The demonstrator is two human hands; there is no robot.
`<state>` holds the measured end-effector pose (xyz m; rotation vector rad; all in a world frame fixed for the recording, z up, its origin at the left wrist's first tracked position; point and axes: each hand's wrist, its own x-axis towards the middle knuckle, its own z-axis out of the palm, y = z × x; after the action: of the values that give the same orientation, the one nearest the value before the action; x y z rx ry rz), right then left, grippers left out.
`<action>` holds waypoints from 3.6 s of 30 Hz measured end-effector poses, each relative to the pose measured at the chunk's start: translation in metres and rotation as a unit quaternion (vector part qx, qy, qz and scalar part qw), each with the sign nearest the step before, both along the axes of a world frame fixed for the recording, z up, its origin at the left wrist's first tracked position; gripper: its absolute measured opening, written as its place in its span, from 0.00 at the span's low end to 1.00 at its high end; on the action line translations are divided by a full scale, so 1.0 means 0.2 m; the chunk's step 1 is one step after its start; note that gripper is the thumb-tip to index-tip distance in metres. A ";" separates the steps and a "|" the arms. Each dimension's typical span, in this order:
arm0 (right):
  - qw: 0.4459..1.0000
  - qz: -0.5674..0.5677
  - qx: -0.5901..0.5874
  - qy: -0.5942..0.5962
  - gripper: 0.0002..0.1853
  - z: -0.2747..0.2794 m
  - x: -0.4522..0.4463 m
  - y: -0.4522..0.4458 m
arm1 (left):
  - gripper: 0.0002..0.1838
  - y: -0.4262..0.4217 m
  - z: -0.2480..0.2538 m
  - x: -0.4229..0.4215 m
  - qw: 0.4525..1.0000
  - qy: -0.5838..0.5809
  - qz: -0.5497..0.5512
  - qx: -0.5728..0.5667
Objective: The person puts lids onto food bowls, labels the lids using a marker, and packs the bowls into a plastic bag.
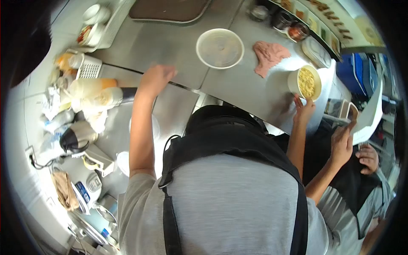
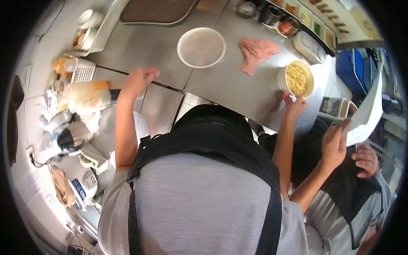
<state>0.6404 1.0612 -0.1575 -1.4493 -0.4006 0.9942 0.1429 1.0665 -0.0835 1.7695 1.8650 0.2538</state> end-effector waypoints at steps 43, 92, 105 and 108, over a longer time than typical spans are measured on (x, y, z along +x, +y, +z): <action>0.995 0.063 0.055 -0.058 0.19 0.16 -0.46 0.00 | 0.14 0.03 0.08 0.66 0.874 -0.090 -0.281 0.387; 0.928 0.355 -0.057 0.098 0.14 0.14 -0.46 -0.13 | 0.24 -0.04 -0.14 0.96 0.969 -0.113 -0.090 0.201; 0.866 0.495 -0.064 -0.031 0.14 0.22 -0.44 -0.10 | 0.18 0.17 -0.31 0.86 0.764 -0.571 -0.156 -0.255; 0.856 0.509 -0.065 -0.055 0.13 0.21 -0.44 -0.09 | 0.19 0.16 -0.30 0.87 0.787 -0.531 -0.189 -0.250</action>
<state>0.5521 1.0431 -0.1164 -1.3957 -1.2902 1.7949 0.3159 1.0990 -0.1435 1.1521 0.6488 0.4315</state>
